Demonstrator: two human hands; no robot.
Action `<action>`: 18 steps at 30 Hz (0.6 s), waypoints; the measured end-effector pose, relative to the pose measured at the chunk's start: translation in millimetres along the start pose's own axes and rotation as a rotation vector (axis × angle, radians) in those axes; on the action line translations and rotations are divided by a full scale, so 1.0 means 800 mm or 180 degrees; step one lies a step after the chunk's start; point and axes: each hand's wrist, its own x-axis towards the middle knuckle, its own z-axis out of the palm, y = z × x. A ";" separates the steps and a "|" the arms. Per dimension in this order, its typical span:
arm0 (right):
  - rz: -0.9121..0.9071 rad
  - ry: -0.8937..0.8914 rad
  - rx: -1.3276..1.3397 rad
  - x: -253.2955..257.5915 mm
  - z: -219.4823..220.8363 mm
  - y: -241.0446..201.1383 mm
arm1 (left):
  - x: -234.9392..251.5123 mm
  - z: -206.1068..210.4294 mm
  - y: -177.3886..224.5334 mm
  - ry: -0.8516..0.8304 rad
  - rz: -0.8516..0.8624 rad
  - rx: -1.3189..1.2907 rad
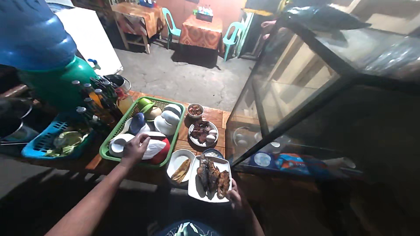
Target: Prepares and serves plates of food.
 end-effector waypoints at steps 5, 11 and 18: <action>0.0072 0.0113 0.0253 0.041 0.044 -0.014 | -0.040 -0.001 -0.068 -0.0087 0.0208 0.0950; 0.0307 -0.0314 0.0165 0.092 0.096 -0.028 | -0.064 0.001 -0.032 0.0634 0.0434 0.0415; 0.0177 -0.0894 -0.0026 0.143 0.190 -0.041 | -0.051 -0.006 0.050 -0.0741 -0.2402 -0.4111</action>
